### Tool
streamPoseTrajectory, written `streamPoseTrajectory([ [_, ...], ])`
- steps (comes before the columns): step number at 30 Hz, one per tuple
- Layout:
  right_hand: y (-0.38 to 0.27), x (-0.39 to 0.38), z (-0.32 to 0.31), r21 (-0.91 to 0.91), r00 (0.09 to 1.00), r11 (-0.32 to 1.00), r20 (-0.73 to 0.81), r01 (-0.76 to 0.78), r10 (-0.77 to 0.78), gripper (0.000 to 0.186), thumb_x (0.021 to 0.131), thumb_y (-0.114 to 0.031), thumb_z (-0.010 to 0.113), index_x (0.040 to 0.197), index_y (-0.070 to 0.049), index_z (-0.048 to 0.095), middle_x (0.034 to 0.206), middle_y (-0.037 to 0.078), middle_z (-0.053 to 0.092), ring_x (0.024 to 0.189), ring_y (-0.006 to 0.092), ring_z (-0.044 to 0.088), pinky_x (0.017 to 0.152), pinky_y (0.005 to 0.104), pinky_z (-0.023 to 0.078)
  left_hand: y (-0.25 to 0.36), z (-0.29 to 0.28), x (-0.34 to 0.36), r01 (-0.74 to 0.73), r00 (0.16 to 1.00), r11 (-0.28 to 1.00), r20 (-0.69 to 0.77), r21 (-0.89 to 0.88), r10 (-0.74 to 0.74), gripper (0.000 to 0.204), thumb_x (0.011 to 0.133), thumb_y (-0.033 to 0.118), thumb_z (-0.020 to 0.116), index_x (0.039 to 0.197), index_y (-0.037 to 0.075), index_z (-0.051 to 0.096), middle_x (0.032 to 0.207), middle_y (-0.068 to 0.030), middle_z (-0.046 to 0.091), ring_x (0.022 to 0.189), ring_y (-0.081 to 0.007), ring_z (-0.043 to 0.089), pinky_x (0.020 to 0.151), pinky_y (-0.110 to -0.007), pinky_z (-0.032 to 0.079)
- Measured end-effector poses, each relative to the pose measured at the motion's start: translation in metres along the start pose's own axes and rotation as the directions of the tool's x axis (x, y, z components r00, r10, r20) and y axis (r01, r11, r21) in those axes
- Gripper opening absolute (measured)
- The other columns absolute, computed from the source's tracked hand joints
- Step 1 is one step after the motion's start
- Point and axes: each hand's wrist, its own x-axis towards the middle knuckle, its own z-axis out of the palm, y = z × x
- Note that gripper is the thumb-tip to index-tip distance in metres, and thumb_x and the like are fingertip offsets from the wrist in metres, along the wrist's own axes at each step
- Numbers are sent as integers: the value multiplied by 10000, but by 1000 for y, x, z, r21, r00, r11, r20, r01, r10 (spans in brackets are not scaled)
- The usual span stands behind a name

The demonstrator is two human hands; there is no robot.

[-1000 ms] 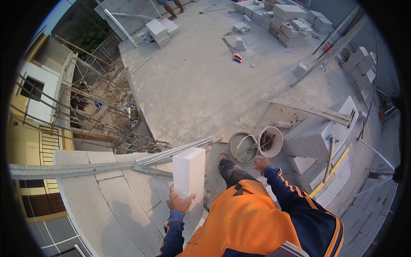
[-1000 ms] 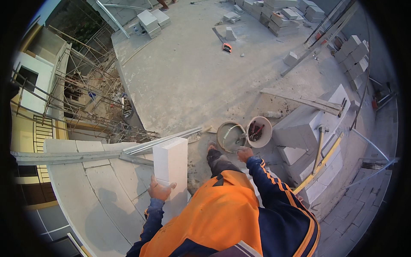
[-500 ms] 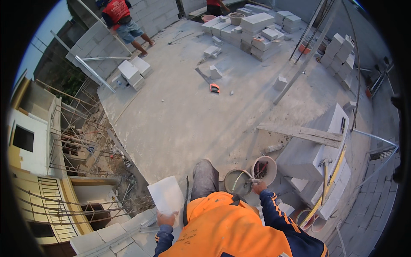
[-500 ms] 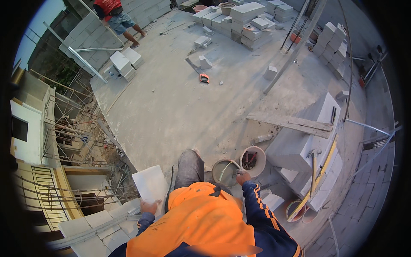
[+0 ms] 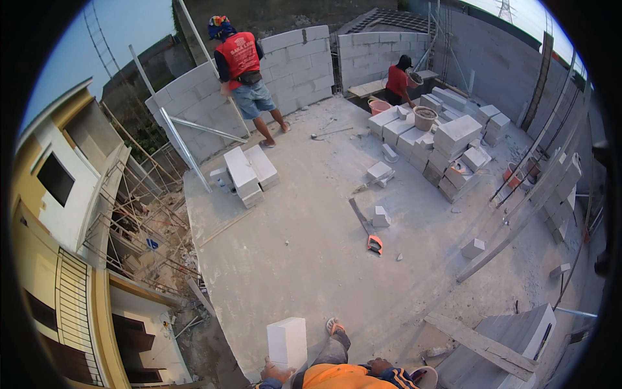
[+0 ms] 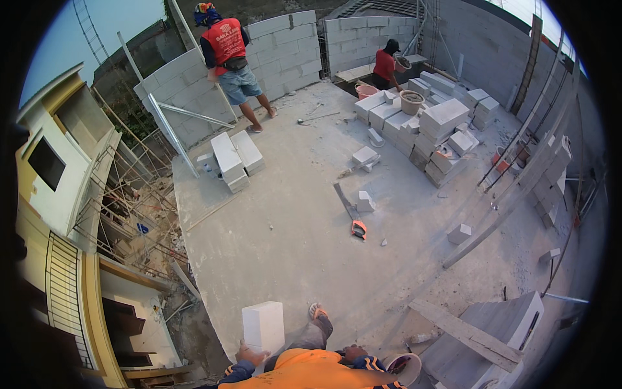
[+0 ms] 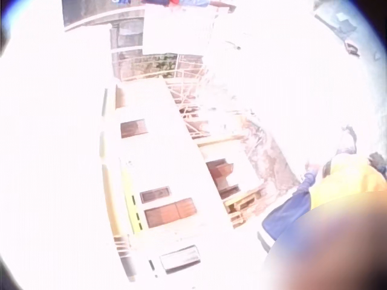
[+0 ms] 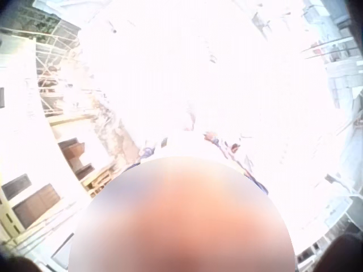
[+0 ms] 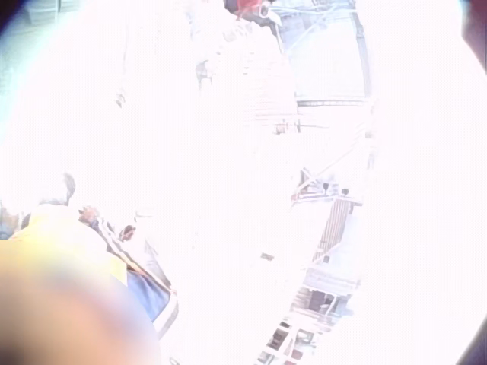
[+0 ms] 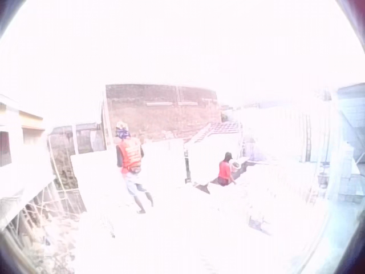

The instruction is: The person cuts a white aerated concrete block with a hand saw, carries it to a wall, applies mortar with a trowel, and places the block into the wall, tapping it into position.

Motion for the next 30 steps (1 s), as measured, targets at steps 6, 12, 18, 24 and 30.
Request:
streamPoseTrajectory([
  [6,-64,136,-96,242,767,753,46,613,-639,386,976,-316,563,1319,-153,635,1116,139,724,974,313,703,876,457,568,67,-48,79,-71,997,997,-35,-13,71,1047,551,494,918,1341,37,406,1200,-184,681,1135,-359,656,997,-459,502],
  [12,-98,212,-223,285,803,815,192,505,-565,372,983,-294,559,1314,-143,636,1093,128,724,937,284,700,835,436,572,115,-63,126,-37,992,999,-123,14,39,1063,549,481,921,1360,40,394,1209,-174,684,1126,-360,662,993,-456,503],
  [18,-103,259,-354,317,851,882,289,347,-439,359,989,-273,555,1309,-133,638,1071,117,724,900,255,697,794,414,575,190,-65,187,-4,992,999,-130,-33,-1,1053,538,457,927,1351,42,402,1195,-162,691,1113,-363,667,995,-456,500],
  [24,-74,312,-432,360,613,925,706,122,-355,345,996,-251,551,1304,-122,639,1048,106,724,863,226,694,752,392,579,270,-34,249,-109,980,962,-189,-252,61,1044,527,432,933,1342,44,409,1181,-149,698,1100,-367,672,996,-457,497],
  [30,5,446,-462,372,337,912,893,-172,-300,331,1004,-244,574,1291,-96,645,965,40,710,714,144,649,645,314,569,294,64,316,165,982,981,-77,-101,-173,988,546,360,900,1360,71,420,1153,-144,702,1051,-369,689,919,-480,531],
])
